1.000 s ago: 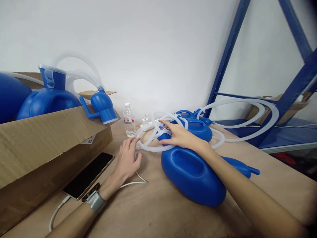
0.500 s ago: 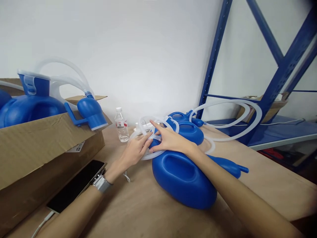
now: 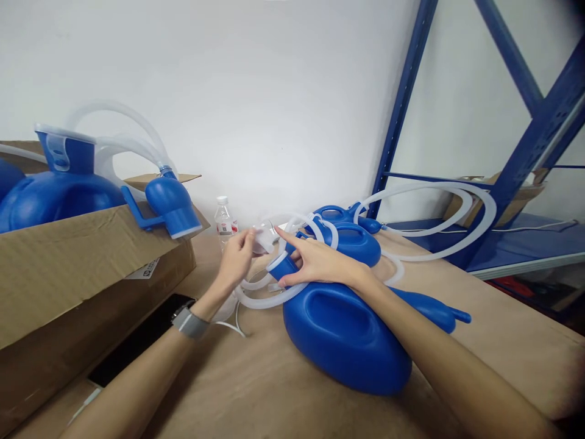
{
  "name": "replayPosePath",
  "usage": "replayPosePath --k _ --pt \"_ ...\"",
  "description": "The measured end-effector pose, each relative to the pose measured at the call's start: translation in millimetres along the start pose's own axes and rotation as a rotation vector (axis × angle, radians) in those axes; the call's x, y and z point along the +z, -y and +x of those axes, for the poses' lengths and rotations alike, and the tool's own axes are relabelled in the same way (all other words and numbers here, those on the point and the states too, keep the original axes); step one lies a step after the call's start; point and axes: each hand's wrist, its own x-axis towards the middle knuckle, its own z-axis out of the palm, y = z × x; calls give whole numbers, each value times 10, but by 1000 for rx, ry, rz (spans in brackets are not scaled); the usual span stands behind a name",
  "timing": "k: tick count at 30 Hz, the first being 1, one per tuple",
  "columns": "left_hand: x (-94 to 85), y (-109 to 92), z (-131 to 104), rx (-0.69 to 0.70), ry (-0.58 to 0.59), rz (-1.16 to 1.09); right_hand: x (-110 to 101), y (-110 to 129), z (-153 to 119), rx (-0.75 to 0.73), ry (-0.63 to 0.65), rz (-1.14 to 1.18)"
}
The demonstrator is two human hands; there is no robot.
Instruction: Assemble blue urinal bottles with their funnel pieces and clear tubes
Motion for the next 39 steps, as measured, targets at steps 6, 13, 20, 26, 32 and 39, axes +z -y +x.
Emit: replayPosePath --k 6,13,20,26,32,39 --pt "-182 123 132 18 75 335 10 26 -21 25 -24 10" --pt "-86 -132 -3 162 152 420 11 25 -52 21 -44 -67" --pt "-32 -419 -81 98 531 189 24 -34 -53 11 -44 -86" --pt "14 -352 -41 -8 646 49 5 -10 -34 -86 -4 -78" --pt "-7 -360 -47 -33 685 -59 -24 -9 4 -128 34 -12" --pt "7 -273 -38 -129 672 -172 -42 -26 35 -152 62 -3"
